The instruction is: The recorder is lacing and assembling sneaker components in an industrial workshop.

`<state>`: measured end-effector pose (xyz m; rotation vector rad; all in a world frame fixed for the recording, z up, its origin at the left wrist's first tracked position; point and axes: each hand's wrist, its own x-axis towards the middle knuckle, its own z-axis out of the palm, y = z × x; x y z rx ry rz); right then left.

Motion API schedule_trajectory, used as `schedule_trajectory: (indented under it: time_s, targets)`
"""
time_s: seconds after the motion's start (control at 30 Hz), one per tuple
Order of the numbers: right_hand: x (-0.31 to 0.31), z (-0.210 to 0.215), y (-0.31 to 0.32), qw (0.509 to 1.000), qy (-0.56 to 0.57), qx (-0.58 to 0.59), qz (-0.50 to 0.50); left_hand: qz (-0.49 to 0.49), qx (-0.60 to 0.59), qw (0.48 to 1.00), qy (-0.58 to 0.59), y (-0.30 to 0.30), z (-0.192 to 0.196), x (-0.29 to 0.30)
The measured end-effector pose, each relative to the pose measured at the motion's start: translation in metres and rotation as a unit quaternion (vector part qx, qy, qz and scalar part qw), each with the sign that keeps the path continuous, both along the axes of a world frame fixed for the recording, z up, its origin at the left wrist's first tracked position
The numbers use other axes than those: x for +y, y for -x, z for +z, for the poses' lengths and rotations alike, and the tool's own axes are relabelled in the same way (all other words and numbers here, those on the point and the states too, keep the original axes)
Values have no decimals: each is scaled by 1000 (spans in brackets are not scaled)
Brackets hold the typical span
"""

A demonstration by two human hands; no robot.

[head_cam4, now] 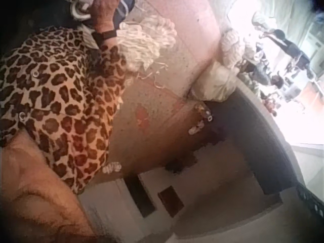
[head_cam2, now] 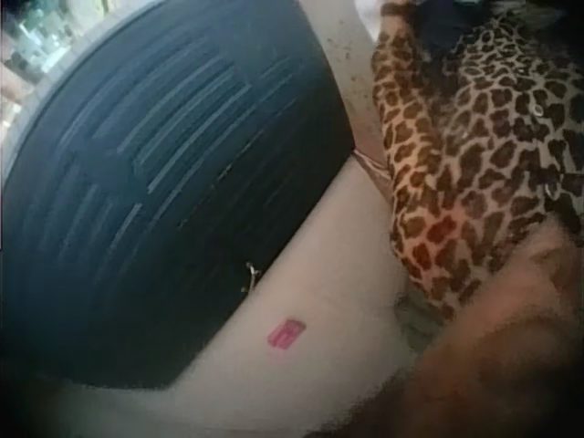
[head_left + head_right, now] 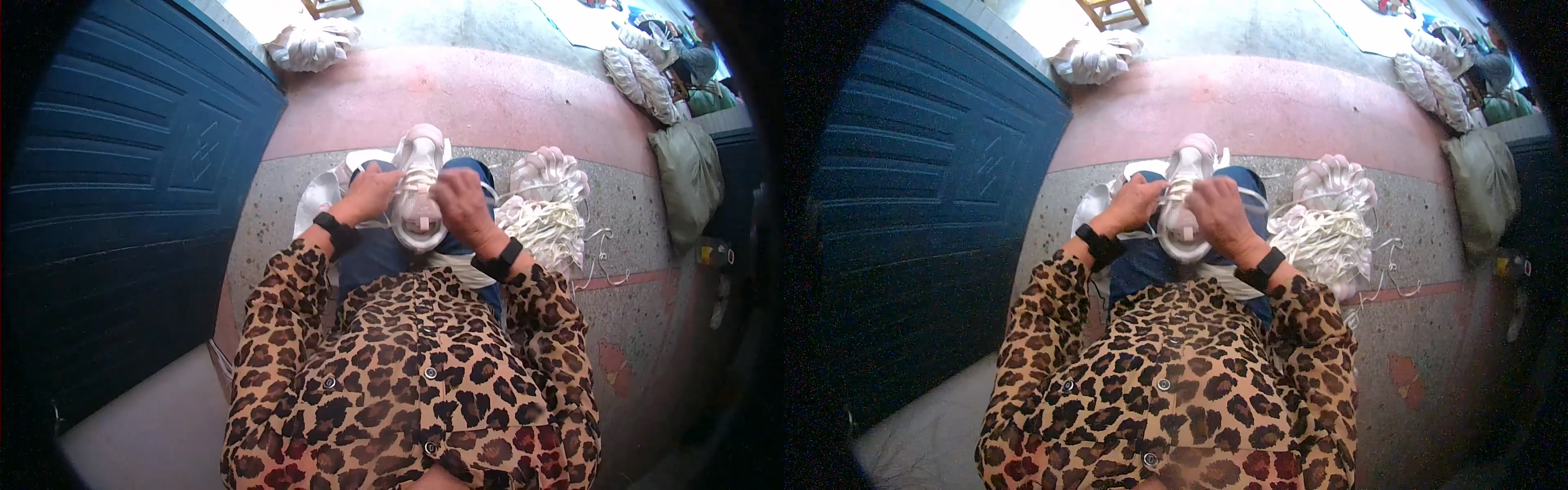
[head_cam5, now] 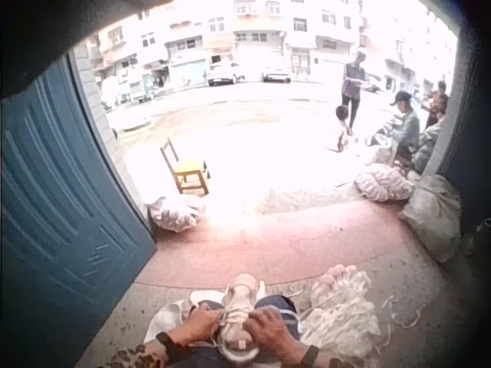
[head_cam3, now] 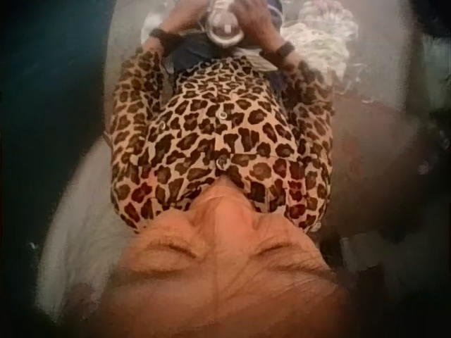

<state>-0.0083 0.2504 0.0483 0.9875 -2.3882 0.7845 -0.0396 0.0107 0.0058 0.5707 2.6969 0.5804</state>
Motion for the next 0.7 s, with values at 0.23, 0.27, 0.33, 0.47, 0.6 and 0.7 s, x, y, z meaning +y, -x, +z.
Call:
schedule_trajectory:
  time_s: [0.23,0.27,0.33,0.47,0.6,0.7]
  targets:
    - [67,156,-22,870,487,20,-70,9,-60,994,-91,11,12,-10]
    - [75,164,-23,843,537,24,-1,-22,-9,997,-76,11,10,-14]
    - [79,175,-26,839,541,62,-13,-49,50,997,-22,7,10,-16]
    - [103,181,-41,836,546,56,-26,-44,68,995,53,0,8,-10]
    - [116,178,-43,851,522,27,-37,24,0,999,-25,0,5,-13]
    - [116,136,-26,884,438,-102,-128,122,-132,971,-158,5,18,-16]
